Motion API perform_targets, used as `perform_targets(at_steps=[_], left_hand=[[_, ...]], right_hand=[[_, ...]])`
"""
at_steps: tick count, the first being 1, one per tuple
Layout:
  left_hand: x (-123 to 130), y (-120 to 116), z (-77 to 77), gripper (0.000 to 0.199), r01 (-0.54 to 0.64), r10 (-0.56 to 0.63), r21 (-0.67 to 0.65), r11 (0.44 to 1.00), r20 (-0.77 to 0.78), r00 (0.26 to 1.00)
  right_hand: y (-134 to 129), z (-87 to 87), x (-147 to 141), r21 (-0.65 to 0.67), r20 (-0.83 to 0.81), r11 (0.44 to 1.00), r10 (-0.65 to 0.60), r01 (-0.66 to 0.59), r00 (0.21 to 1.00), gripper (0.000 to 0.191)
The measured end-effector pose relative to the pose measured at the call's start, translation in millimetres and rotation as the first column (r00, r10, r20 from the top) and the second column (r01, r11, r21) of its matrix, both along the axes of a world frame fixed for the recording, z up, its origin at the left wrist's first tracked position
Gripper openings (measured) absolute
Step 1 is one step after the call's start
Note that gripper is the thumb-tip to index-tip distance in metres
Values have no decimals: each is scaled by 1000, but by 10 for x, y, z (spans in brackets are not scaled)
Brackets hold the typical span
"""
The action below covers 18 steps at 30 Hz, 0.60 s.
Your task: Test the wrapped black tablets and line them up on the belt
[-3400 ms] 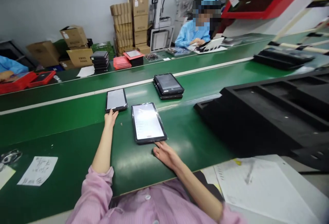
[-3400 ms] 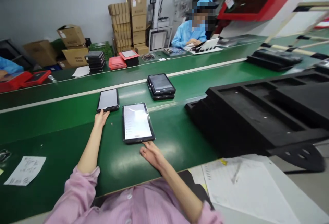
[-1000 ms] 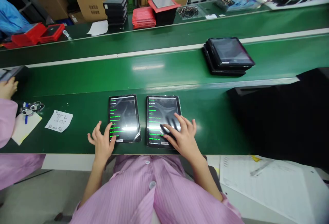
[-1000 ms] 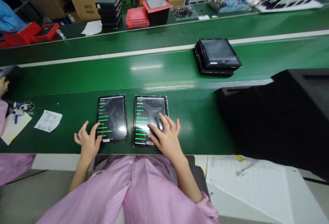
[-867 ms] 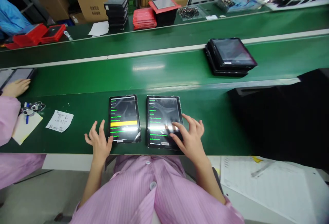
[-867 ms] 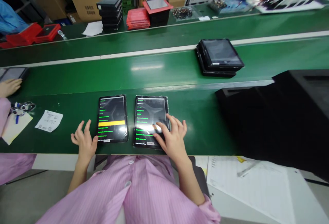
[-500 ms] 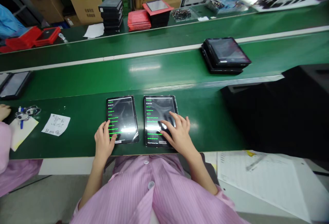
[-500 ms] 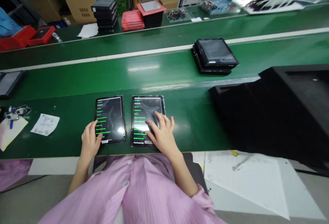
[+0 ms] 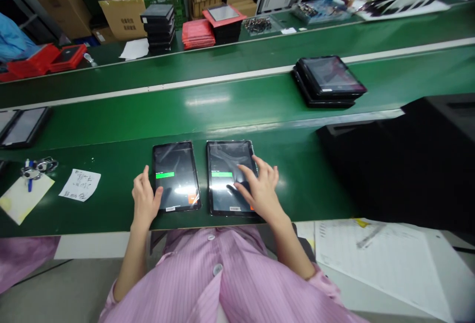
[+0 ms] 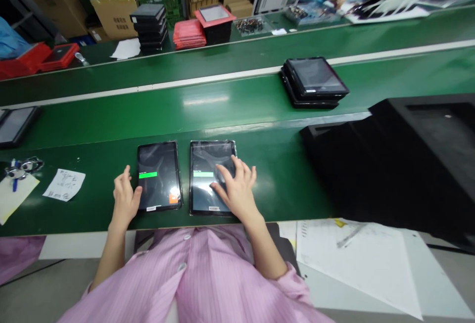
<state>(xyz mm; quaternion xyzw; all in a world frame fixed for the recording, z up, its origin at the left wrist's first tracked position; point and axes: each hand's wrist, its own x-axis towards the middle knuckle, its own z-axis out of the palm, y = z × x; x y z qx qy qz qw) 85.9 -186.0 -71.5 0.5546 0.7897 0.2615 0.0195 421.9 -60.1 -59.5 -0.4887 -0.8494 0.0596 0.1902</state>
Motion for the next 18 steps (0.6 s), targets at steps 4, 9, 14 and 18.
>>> perform_targets(at_steps=[4, 9, 14, 18], left_hand=[[-88, 495, 182, 74, 226, -226, 0, 974, 56, 973], [-32, 1286, 229, 77, 551, -548, -41, 833, 68, 834], [12, 1381, 231, 81, 664, -722, -289, 689, -204, 661], [-24, 1249, 325, 73, 608, -673, -289, 740, -334, 660]], right_hand=[[425, 5, 78, 11, 18, 1000, -24, 23, 1000, 44], [946, -41, -114, -55, 170, 998, -31, 41, 985, 54], [883, 72, -97, -99, 274, 995, 28, -1, 961, 50], [821, 152, -37, -98, 267, 993, 85, -61, 960, 42]])
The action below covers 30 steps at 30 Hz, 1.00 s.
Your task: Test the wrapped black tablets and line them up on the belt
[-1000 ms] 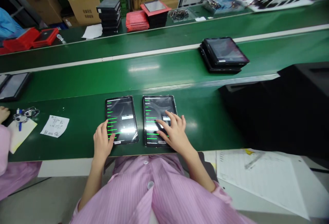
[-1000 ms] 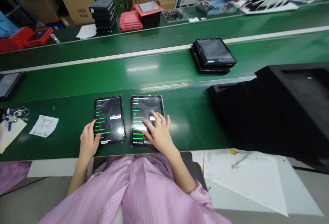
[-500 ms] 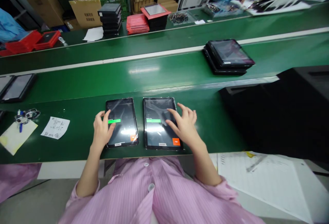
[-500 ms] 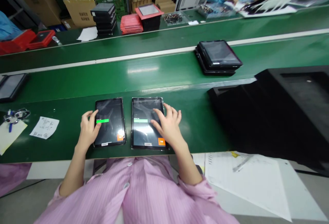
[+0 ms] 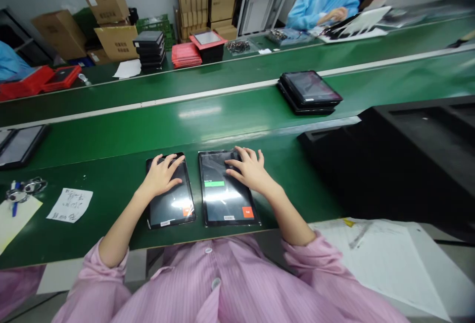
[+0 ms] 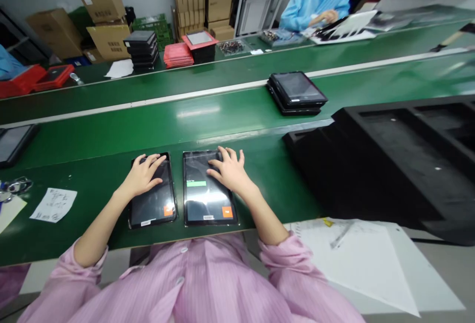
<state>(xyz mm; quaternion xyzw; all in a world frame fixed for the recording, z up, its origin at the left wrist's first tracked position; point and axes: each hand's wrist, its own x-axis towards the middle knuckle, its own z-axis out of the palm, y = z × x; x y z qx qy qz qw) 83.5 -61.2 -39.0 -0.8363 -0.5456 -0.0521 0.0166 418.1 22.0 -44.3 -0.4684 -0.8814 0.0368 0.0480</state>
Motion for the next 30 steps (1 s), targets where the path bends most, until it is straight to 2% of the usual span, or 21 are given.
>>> perform_targets(at_steps=[4, 7, 10, 12, 14, 17, 19, 21, 24, 30], left_hand=[[36, 4, -2, 69, -110, 113, 76, 991, -28, 993], [92, 32, -92, 68, -100, 101, 48, 994, -11, 995], [131, 78, -185, 59, -77, 77, -5, 997, 34, 996], [143, 121, -217, 51, -72, 74, -19, 997, 72, 995], [140, 149, -213, 44, -50, 52, -20, 999, 120, 991], [100, 110, -141, 42, 26, -18, -36, 999, 206, 978], [55, 42, -68, 43, 54, -43, -36, 998, 251, 967], [13, -19, -2, 42, 44, -40, -7, 999, 270, 962], [5, -30, 33, 39, 9, -21, 47, 999, 264, 964], [125, 101, -99, 38, -9, 8, 1, 1000, 248, 969]], right_hand=[[97, -33, -108, 23, -30, 999, -26, 27, 999, 51], [148, -54, -163, -6, -47, 999, -32, 32, 998, 52], [202, -38, -122, -60, -115, 998, 30, -37, 993, 39], [269, -45, -72, -57, -217, 996, 54, -68, 975, 33], [348, -99, -27, -11, -365, 1000, 12, -17, 931, 37], [441, -252, 27, 47, -597, 995, -47, 93, 801, 48], [472, -355, 58, 55, -695, 992, -45, 116, 718, 54], [486, -423, 81, 55, -744, 991, -41, 122, 667, 57], [490, -450, 96, 69, -769, 990, -28, 126, 639, 58], [478, -435, 99, 96, -779, 986, -10, 135, 627, 59]])
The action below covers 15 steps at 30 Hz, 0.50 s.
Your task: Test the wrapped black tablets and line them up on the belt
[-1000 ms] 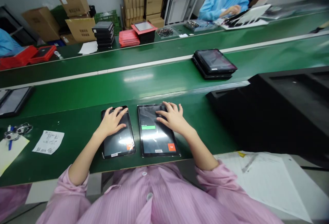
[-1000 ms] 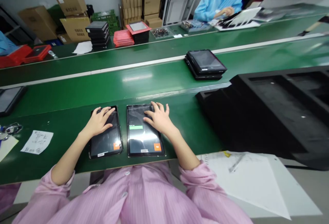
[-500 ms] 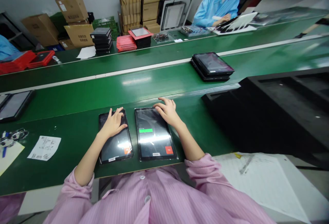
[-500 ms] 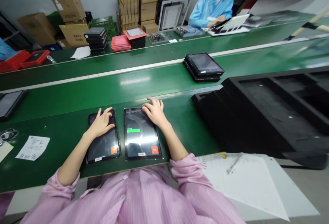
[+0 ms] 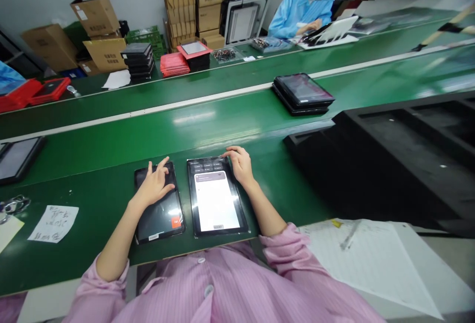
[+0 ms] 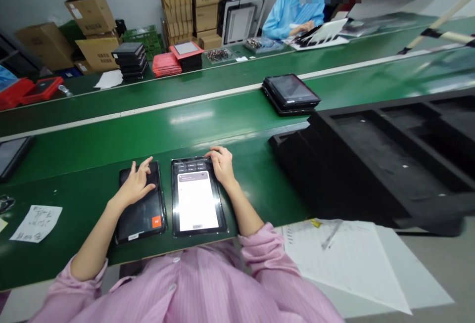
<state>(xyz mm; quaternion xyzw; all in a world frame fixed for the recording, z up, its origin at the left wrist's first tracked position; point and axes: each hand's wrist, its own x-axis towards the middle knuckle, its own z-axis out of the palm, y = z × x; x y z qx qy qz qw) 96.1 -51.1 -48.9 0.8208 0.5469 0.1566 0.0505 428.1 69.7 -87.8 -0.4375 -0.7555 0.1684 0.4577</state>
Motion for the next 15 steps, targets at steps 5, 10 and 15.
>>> perform_targets(at_steps=[5, 10, 15], left_hand=[[-58, -9, 20, 43, 69, -66, -47, 997, 56, 996], [-84, 31, 14, 41, 2, -2, 3, 1000, 6, 1000], [-91, -17, 21, 44, 39, -38, -83, 996, 14, 999]], right_hand=[[-27, 24, -18, -1, 0, 999, 37, -37, 999, 61], [-54, 67, -25, -37, 32, 997, 64, -63, 997, 60], [-44, 67, -14, -100, 100, 993, 74, -64, 992, 52]])
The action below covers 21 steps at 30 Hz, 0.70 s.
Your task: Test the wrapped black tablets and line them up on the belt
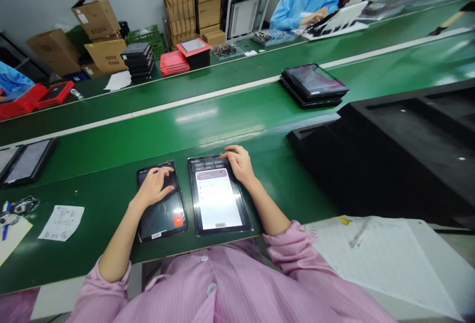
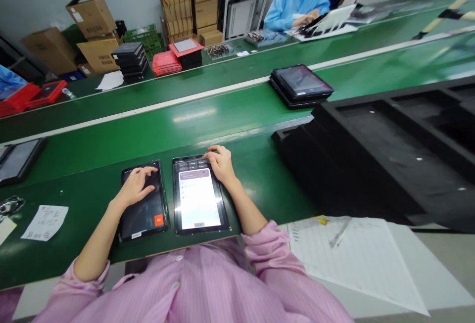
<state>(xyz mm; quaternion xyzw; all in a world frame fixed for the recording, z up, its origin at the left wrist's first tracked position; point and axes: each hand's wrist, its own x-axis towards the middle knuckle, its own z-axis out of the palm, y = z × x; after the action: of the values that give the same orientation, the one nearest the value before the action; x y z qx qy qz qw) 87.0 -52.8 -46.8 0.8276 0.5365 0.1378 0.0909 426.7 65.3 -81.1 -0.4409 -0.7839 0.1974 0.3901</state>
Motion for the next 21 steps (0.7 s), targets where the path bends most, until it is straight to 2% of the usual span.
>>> perform_targets(at_steps=[3, 8, 13, 16, 18, 21], left_hand=[[-72, -61, 66, 45, -53, 53, 23, 998, -15, 998], [-155, -64, 89, 58, -266, 286, 165, 950, -107, 952], [-169, -9, 71, 62, -274, 303, 180, 945, -159, 940], [-212, 132, 130, 71, -325, 345, 225, 919, -55, 937], [-235, 298, 181, 74, -324, 327, 160, 932, 11, 945], [-207, 589, 233, 72, -222, 232, -132, 966, 66, 971]], right_hand=[[12, -11, 1, -3, 33, 1000, 5, -5, 999, 48], [26, -52, -15, 2, 83, 1000, 19, -19, 996, 46], [22, -75, -32, 24, 87, 1000, 19, -21, 996, 43], [23, -63, -23, 18, 97, 1000, -3, 1, 995, 41], [32, -57, -8, 21, 62, 999, -41, 40, 997, 42], [50, -61, 18, 14, 12, 996, -86, 85, 996, 44]])
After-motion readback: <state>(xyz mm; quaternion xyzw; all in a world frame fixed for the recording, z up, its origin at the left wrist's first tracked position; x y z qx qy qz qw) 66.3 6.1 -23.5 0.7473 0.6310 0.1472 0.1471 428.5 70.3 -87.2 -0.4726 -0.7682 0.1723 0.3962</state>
